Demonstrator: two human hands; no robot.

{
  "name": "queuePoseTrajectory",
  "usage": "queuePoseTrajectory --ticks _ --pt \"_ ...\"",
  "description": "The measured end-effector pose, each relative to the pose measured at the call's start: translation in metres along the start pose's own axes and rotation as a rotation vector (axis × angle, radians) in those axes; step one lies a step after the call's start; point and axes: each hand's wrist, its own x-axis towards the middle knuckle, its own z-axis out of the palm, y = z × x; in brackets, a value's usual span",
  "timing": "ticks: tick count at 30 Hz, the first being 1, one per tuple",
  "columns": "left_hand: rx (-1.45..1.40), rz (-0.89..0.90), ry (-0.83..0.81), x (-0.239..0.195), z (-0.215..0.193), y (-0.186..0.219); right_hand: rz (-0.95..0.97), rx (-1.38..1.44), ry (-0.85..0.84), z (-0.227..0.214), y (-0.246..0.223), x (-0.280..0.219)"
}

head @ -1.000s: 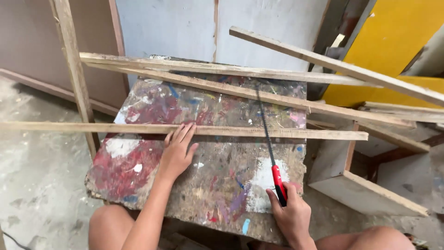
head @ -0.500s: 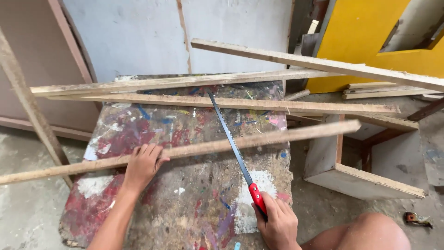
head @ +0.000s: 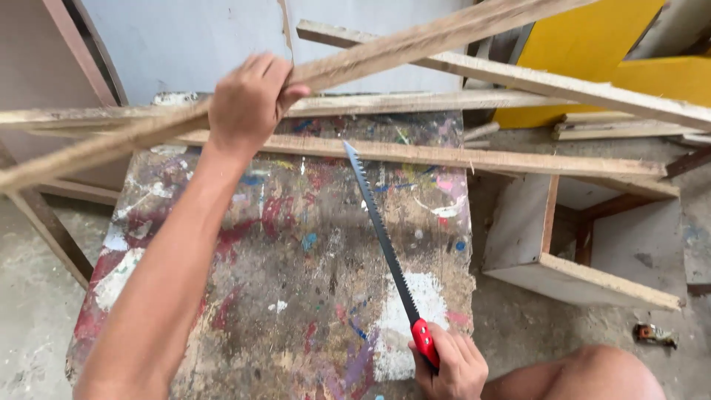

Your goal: Sawing a thin wooden strip using a small hand saw on a workbench

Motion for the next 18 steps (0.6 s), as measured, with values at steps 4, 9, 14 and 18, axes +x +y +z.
queuePoseTrajectory --ticks 4,9,14,18 --pt "-0.015 0.069 0.073 0.047 -0.010 0.027 -0.093 0.031 -0.007 -0.001 0.008 -0.002" --pt "-0.156 0.083 0.303 0.102 0.011 0.094 0.170 0.210 -0.024 0.000 0.020 -0.031" --pt "-0.259 0.105 0.283 0.135 0.037 0.120 0.666 0.155 -0.197 -0.023 -0.018 0.004" --pt "-0.328 0.153 0.161 0.113 0.055 0.129 0.745 0.175 -0.166 -0.016 -0.014 -0.008"
